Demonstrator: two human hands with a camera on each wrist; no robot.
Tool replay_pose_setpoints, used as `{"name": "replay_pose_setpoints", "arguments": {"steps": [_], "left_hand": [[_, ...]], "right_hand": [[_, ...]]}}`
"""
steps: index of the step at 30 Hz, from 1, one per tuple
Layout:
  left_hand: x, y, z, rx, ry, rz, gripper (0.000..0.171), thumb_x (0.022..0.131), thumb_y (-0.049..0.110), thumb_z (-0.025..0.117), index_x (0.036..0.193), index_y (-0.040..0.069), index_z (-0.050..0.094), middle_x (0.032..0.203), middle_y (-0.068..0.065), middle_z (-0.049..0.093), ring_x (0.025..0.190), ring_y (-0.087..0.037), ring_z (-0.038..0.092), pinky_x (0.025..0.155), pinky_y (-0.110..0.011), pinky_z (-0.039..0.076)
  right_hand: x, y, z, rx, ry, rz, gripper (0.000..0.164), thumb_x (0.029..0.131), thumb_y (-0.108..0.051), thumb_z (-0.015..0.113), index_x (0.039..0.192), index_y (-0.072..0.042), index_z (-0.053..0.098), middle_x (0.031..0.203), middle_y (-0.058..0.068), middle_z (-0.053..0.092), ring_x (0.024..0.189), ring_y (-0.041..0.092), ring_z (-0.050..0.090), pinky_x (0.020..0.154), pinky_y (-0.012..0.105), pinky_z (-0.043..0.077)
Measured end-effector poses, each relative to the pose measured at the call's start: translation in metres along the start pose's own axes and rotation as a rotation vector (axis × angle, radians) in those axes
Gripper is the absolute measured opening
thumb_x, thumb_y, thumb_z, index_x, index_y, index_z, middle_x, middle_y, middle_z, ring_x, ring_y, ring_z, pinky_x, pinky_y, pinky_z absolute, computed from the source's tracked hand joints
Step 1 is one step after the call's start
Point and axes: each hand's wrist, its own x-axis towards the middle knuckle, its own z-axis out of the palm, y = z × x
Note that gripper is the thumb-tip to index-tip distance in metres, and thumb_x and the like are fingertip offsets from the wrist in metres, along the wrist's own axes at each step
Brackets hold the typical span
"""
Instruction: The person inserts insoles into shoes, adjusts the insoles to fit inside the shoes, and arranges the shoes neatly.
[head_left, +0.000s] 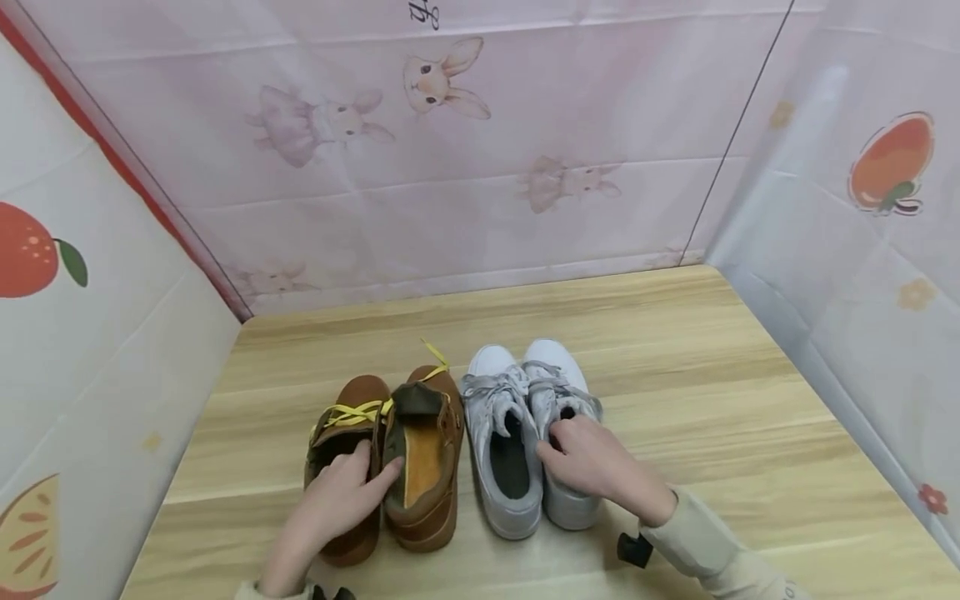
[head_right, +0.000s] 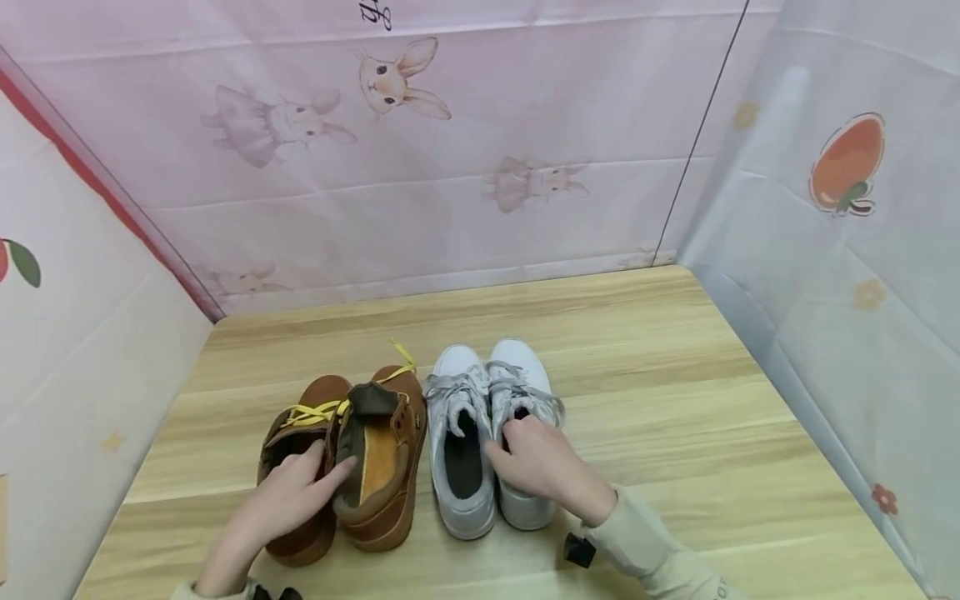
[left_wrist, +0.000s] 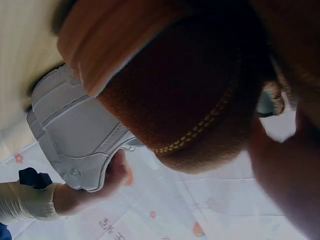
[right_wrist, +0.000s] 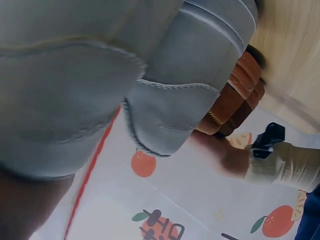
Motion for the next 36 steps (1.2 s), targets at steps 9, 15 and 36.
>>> {"name": "replay_pose_setpoints", "arguments": {"steps": [9,15,36], "left_hand": [[0.013,-0.002,0.016,0.038,0.081,-0.023,0.022,0.090,0.029,0.055,0.083,0.008,0.055,0.064,-0.004,0.054,0.054,-0.018,0.051,0.048,-0.034,0.038],[0.014,-0.001,0.019,0.025,0.122,-0.028,0.026,0.088,0.025,0.055,0.067,0.011,0.047,0.054,-0.003,0.043,0.044,-0.017,0.043,0.041,-0.030,0.033],[0.055,0.029,0.017,0.261,0.304,0.109,0.029,0.092,0.029,0.052,0.071,0.008,0.055,0.061,-0.009,0.054,0.053,-0.029,0.055,0.045,-0.041,0.040]], "right_hand": [[0.007,-0.010,0.014,-0.072,-0.090,0.101,0.050,0.082,-0.049,0.061,0.050,-0.017,0.042,0.047,-0.004,0.040,0.044,0.014,0.041,0.041,0.031,0.034],[0.012,-0.014,0.016,-0.091,-0.080,0.092,0.042,0.080,-0.041,0.064,0.052,-0.016,0.044,0.052,0.001,0.046,0.049,0.017,0.044,0.043,0.032,0.035],[0.030,0.006,-0.001,-0.235,0.202,-0.182,0.046,0.073,-0.022,0.063,0.043,-0.021,0.030,0.042,-0.014,0.017,0.039,0.008,0.028,0.038,0.026,0.025]]}}
